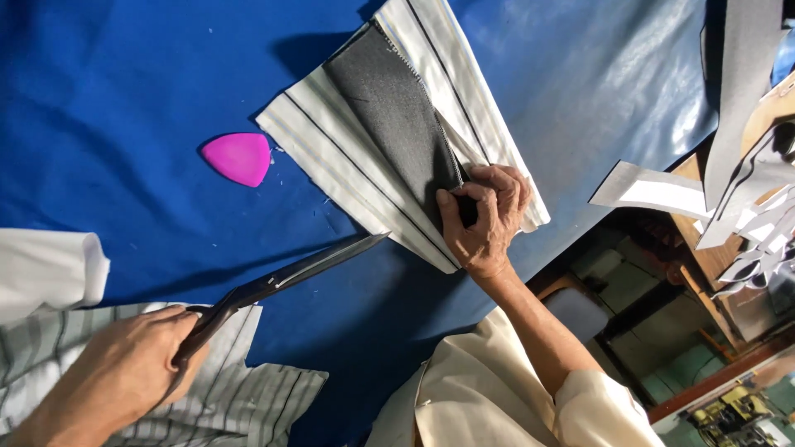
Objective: The person uses shears to cut a piece of striped fabric that is layered over a dark grey material on a blue work surface. They trim the edges of the fabric, then cut a separate folded piece of striped fabric into thin strips.
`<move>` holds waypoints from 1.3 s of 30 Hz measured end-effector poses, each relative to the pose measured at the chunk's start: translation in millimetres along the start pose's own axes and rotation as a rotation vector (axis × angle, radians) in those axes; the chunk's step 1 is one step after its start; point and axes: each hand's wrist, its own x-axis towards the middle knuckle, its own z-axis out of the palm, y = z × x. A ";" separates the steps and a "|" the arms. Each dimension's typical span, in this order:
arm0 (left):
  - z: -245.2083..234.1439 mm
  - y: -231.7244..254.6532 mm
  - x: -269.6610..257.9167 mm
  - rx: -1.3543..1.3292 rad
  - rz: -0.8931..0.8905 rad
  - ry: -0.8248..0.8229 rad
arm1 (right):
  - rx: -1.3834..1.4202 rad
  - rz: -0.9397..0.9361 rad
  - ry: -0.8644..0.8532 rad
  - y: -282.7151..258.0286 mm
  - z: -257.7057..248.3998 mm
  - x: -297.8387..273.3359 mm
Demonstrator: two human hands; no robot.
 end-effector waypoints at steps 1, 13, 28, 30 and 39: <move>-6.2 0.5 2.5 -0.035 0.014 -0.038 | 0.001 0.005 -0.002 0.4 0.0 -0.1; -26.8 -4.9 13.4 0.170 -0.102 -0.178 | 0.024 0.032 -0.017 0.8 0.1 -0.1; 126.8 54.7 -50.1 -0.066 -0.286 0.321 | 0.035 0.007 0.010 -2.6 -0.3 2.6; 170.5 79.1 -44.8 -0.191 -0.223 0.413 | 0.044 -0.004 0.010 -5.5 -1.1 2.9; 202.9 194.4 -30.7 -0.669 -0.246 0.451 | 0.072 -0.004 0.013 -12.2 -4.9 2.7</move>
